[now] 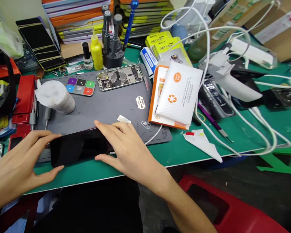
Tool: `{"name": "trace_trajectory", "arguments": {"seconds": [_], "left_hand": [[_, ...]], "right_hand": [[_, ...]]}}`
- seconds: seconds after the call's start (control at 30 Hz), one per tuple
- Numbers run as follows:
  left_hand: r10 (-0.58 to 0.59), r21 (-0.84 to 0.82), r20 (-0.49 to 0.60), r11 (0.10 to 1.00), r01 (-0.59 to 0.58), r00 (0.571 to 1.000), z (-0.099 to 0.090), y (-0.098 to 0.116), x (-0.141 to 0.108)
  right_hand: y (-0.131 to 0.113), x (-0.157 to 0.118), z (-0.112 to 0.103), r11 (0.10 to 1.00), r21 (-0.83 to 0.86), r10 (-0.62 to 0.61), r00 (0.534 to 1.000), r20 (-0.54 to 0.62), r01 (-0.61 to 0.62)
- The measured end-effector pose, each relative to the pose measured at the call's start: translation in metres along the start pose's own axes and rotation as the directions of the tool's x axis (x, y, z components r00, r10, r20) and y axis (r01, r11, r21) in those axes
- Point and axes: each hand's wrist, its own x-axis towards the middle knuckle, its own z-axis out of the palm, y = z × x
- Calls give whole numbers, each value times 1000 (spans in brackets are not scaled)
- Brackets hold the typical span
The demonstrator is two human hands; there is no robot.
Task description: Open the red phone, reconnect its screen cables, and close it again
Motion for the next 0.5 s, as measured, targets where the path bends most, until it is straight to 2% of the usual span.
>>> {"name": "trace_trajectory", "arguments": {"seconds": [0.17, 0.23, 0.3, 0.37, 0.4, 0.43, 0.5], "left_hand": [[36, 49, -14, 998, -36, 999, 1, -1, 0], [49, 70, -25, 996, -47, 999, 3, 1, 1], [33, 71, -29, 997, -31, 999, 6, 3, 0], [4, 44, -29, 999, -2, 1000, 9, 4, -2], [-10, 25, -29, 1000, 11, 1000, 11, 5, -4], [-12, 9, -34, 1000, 12, 999, 13, 6, -5], [-14, -9, -58, 1000, 13, 998, 17, 9, -9]], "right_hand": [[-2, -2, -4, 999, -43, -26, 1000, 4, 26], [-1, -5, -7, 1000, -27, -14, 998, -67, 13], [2, -8, -10, 993, -56, 90, 963, -255, -107], [5, -9, -10, 941, -175, 199, 891, -407, -290], [6, -9, -9, 899, -256, 225, 875, -428, -356], [7, -9, -8, 861, -330, 234, 878, -417, -387], [7, -6, -6, 829, -406, 229, 896, -380, -384]]}}
